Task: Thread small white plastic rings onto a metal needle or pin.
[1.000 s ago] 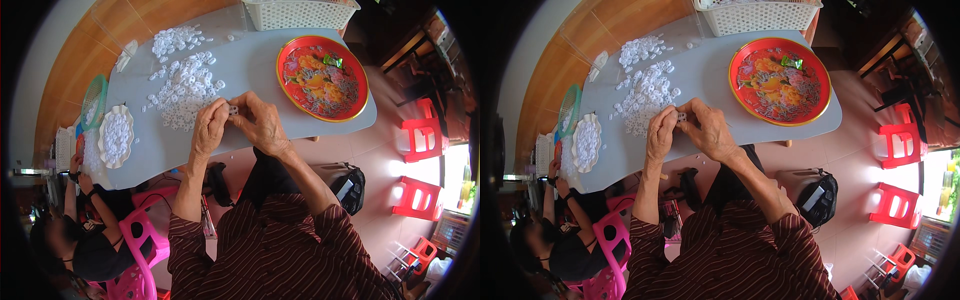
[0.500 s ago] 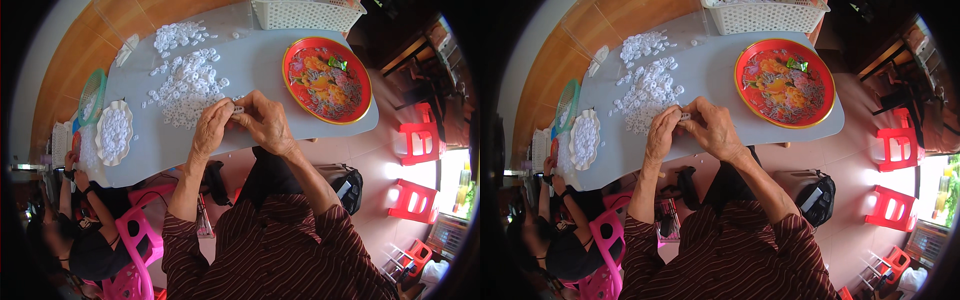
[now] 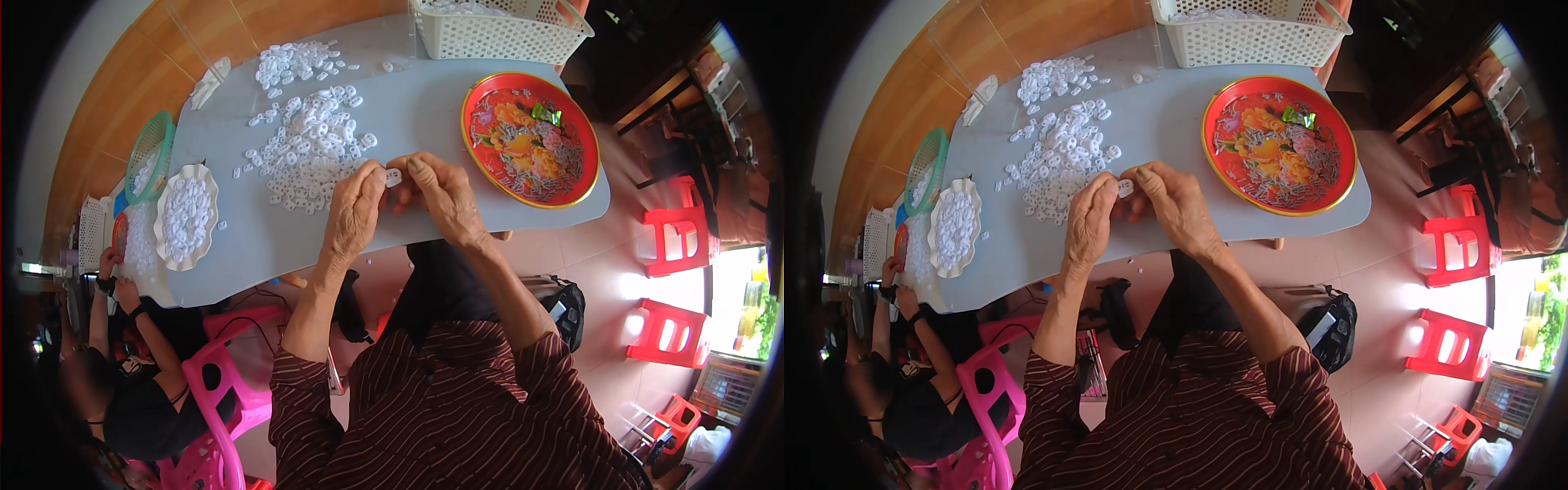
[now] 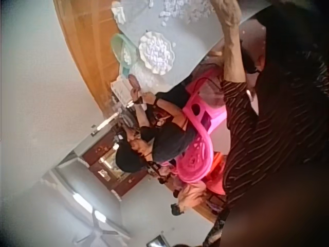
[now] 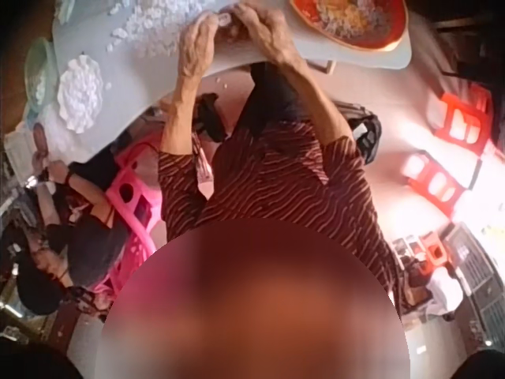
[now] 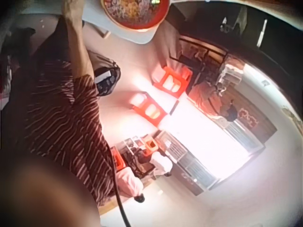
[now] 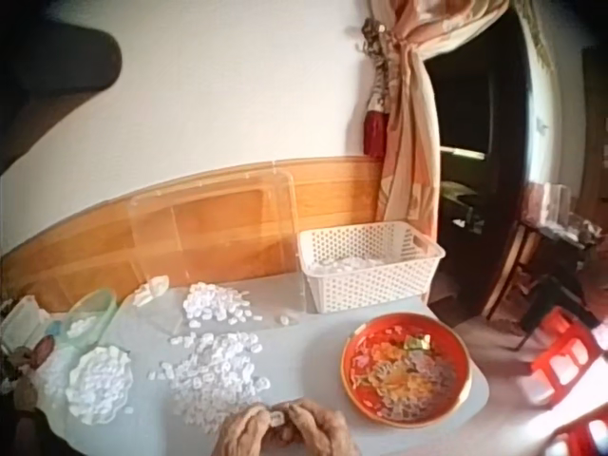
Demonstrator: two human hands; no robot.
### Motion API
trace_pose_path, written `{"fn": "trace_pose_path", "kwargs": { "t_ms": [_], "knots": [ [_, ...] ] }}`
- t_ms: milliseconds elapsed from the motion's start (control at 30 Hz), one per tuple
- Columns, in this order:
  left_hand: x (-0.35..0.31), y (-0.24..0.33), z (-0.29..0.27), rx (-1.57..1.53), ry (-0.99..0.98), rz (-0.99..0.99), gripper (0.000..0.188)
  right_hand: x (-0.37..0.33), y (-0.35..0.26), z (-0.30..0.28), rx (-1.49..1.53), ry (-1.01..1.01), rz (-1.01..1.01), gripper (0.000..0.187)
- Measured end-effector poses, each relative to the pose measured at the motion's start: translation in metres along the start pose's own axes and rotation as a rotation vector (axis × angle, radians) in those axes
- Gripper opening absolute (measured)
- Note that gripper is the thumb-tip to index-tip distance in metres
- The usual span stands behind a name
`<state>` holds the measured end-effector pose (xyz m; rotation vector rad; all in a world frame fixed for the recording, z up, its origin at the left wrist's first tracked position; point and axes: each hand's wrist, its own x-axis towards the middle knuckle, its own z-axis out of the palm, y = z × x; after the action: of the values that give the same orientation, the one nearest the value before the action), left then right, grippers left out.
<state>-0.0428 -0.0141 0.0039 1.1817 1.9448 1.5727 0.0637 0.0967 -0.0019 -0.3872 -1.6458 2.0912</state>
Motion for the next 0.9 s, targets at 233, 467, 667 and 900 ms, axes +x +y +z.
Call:
{"fn": "trace_pose_path", "kwargs": {
  "t_ms": [233, 467, 667, 900],
  "knots": [
    [-0.003, 0.003, 0.004, 0.072, 0.014, 0.118, 0.018, 0.001, 0.001, 0.001, -0.128, 0.053, -0.103, 0.014],
    [-0.022, -0.001, -0.001, -0.068, 0.157, -0.008, 0.01, 0.1, -0.076, -0.062, -0.495, 0.384, -0.444, 0.017],
    [-0.012, -0.012, 0.007, -0.512, 0.259, -0.085, 0.018, 0.154, -0.115, -0.135, -1.224, 0.613, -0.645, 0.014],
    [-0.017, -0.018, -0.002, -0.496, 0.278, -0.054, 0.02, 0.095, -0.031, -0.024, -0.954, -0.249, -0.503, 0.014]
  ]
}}
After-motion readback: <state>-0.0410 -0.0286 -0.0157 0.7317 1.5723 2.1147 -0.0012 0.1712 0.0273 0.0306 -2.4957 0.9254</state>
